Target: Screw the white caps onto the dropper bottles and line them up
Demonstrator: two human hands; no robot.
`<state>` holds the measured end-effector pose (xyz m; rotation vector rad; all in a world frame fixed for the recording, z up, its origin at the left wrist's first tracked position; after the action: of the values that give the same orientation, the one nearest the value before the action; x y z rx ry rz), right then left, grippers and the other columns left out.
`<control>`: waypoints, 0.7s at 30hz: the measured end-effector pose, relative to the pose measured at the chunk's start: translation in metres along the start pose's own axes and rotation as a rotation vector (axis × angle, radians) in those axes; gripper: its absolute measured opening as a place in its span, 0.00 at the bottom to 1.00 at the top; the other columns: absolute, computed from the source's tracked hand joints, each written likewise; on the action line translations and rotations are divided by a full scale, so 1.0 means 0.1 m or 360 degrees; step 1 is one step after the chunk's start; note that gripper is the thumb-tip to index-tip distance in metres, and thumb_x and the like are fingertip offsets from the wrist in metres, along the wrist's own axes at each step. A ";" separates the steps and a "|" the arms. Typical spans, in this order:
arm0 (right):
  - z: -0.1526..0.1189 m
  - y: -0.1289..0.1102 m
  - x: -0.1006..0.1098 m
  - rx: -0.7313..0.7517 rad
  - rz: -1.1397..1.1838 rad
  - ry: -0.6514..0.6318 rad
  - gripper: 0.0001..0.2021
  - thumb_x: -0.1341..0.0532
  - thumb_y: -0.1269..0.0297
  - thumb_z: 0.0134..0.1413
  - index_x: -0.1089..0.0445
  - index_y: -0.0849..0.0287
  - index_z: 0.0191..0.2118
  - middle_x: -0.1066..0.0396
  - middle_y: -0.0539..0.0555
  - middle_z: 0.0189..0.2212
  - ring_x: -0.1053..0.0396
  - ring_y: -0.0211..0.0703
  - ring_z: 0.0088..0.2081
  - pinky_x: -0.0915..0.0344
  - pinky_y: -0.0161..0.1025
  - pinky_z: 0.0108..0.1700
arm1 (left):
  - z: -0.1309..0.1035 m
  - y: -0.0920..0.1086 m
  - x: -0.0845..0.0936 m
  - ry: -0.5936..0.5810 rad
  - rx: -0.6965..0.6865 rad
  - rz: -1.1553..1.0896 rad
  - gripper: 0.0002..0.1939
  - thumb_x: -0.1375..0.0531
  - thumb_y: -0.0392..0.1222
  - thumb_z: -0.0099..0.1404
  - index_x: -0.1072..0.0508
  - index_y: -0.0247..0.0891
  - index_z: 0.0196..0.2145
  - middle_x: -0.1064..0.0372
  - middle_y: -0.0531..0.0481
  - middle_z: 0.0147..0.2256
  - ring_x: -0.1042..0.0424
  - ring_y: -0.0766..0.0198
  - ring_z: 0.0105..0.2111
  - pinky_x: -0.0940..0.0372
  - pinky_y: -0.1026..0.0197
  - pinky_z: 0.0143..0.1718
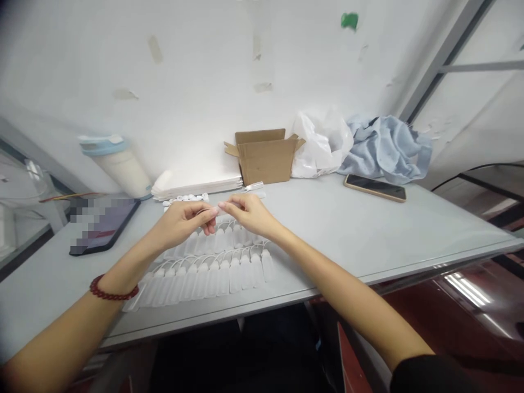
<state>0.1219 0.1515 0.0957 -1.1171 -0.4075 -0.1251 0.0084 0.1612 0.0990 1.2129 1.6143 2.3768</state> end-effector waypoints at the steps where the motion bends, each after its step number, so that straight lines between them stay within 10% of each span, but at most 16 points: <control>1: 0.00 0.00 0.00 -0.0007 0.0000 -0.0010 0.21 0.45 0.49 0.57 0.35 0.61 0.24 0.48 0.43 0.15 0.50 0.30 0.19 0.53 0.32 0.22 | 0.00 0.02 -0.01 0.0017 -0.0013 0.0014 0.16 0.43 0.48 0.64 0.29 0.34 0.25 0.27 0.50 0.22 0.28 0.66 0.23 0.33 0.65 0.28; 8: 0.10 0.14 0.13 -0.0103 0.0073 0.0118 0.21 0.43 0.48 0.57 0.38 0.59 0.21 0.51 0.44 0.15 0.51 0.31 0.18 0.51 0.32 0.20 | 0.07 0.03 0.20 0.0354 -0.0117 0.0381 0.12 0.42 0.46 0.62 0.26 0.34 0.33 0.26 0.49 0.27 0.28 0.64 0.27 0.34 0.64 0.30; 15: 0.19 0.50 0.80 0.0034 -0.0648 0.0638 0.10 0.42 0.64 0.56 0.26 0.62 0.40 0.26 0.56 0.36 0.32 0.44 0.36 0.38 0.41 0.41 | 0.09 -0.56 0.87 0.0845 0.0242 0.0892 0.11 0.45 0.38 0.59 0.23 0.33 0.33 0.23 0.46 0.33 0.26 0.58 0.35 0.35 0.60 0.42; 21: 0.29 0.89 0.92 -0.0106 -0.0694 0.0582 0.14 0.43 0.65 0.54 0.28 0.62 0.45 0.26 0.58 0.42 0.33 0.46 0.37 0.38 0.43 0.42 | 0.32 -0.77 0.56 0.0388 0.0109 0.1054 0.14 0.44 0.40 0.58 0.22 0.34 0.38 0.24 0.42 0.37 0.27 0.53 0.39 0.35 0.55 0.43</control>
<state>0.2260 0.2261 0.0667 -1.0298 -0.3136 -0.7199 -0.0410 0.2453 0.0757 1.7557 1.5339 2.9683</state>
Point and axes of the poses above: each hand's wrist, its own z-axis towards the middle knuckle, its own x-axis out of the back of the hand, y = z × x, the point moved 9 cm from there along z, towards the middle knuckle
